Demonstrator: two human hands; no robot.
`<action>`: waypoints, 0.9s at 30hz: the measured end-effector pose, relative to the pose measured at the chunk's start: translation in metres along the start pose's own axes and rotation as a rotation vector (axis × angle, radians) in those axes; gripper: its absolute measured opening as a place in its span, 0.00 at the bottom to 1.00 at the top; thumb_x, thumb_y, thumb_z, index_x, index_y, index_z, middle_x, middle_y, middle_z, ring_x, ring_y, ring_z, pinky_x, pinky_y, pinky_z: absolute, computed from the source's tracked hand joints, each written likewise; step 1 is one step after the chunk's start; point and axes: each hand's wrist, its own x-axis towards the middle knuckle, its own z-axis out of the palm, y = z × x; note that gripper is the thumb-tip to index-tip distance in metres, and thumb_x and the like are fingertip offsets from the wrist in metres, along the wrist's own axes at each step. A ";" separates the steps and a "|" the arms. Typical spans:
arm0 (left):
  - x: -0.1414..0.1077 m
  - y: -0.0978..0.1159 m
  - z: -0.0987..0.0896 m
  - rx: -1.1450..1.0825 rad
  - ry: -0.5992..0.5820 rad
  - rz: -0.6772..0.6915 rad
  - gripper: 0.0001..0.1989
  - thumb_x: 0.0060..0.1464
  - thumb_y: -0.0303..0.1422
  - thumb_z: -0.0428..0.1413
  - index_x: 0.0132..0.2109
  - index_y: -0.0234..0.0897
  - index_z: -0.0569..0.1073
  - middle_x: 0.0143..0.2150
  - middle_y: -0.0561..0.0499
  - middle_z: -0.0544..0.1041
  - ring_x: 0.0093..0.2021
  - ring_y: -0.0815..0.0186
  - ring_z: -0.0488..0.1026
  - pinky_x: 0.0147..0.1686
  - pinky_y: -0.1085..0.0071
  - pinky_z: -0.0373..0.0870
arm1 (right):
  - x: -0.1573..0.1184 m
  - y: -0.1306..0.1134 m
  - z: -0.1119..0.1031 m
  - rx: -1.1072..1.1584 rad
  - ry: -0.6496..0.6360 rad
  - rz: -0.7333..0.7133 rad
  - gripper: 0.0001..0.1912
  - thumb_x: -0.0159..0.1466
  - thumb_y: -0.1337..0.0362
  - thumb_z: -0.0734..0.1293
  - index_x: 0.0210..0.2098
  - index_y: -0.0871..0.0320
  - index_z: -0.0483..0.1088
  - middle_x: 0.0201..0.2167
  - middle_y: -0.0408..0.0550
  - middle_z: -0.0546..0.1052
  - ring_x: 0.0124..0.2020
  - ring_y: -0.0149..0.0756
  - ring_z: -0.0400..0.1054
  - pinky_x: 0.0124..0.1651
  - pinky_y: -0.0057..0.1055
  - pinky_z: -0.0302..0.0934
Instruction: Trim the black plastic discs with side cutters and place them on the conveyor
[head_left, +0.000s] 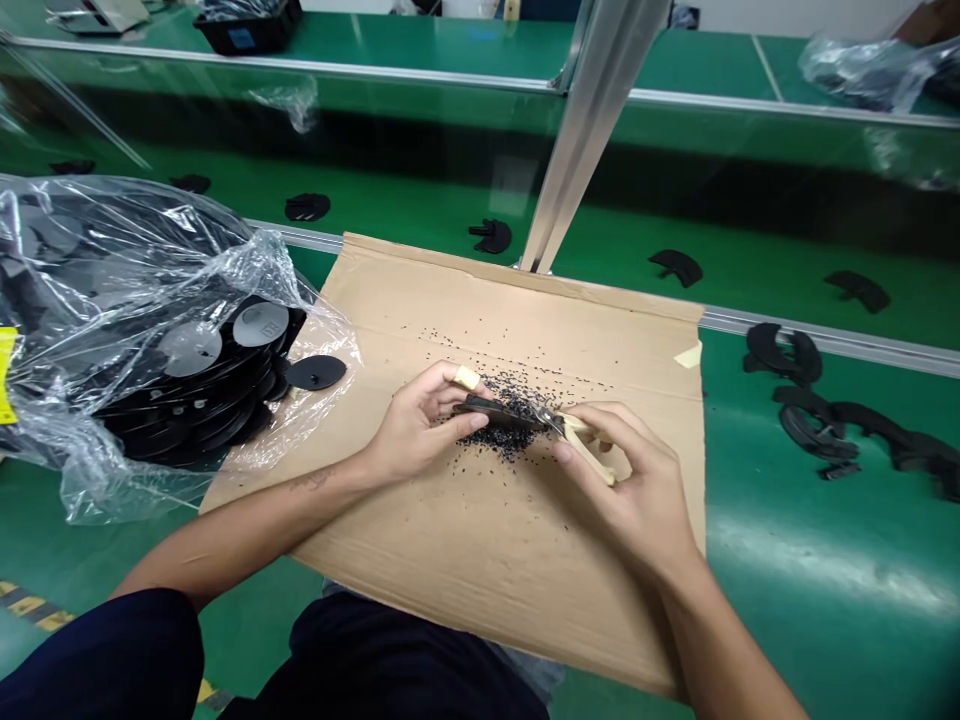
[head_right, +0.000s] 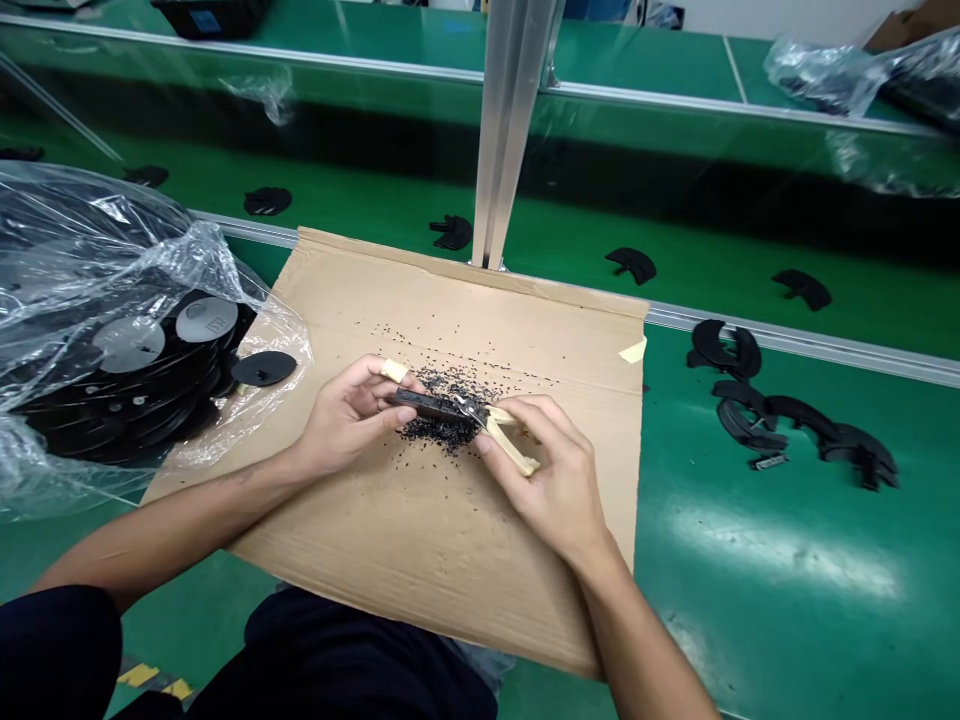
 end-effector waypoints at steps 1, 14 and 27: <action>-0.001 -0.001 0.000 -0.019 0.000 -0.009 0.12 0.60 0.29 0.60 0.50 0.35 0.70 0.47 0.46 0.79 0.48 0.66 0.80 0.46 0.71 0.81 | 0.001 -0.002 -0.002 0.080 -0.019 0.022 0.09 0.66 0.60 0.68 0.45 0.53 0.73 0.45 0.53 0.78 0.46 0.43 0.74 0.42 0.38 0.70; -0.003 0.004 -0.001 0.354 -0.092 0.224 0.17 0.59 0.19 0.56 0.53 0.38 0.76 0.48 0.45 0.77 0.48 0.65 0.76 0.45 0.66 0.78 | -0.005 -0.012 0.001 0.400 -0.241 -0.130 0.13 0.66 0.57 0.68 0.47 0.55 0.75 0.52 0.56 0.75 0.52 0.45 0.72 0.52 0.45 0.70; -0.001 0.005 0.000 0.282 -0.100 0.226 0.16 0.57 0.18 0.56 0.49 0.36 0.78 0.45 0.45 0.82 0.46 0.66 0.79 0.46 0.67 0.79 | -0.001 0.011 -0.002 -0.191 -0.005 -0.324 0.18 0.62 0.66 0.71 0.52 0.56 0.70 0.45 0.55 0.77 0.45 0.44 0.74 0.44 0.42 0.72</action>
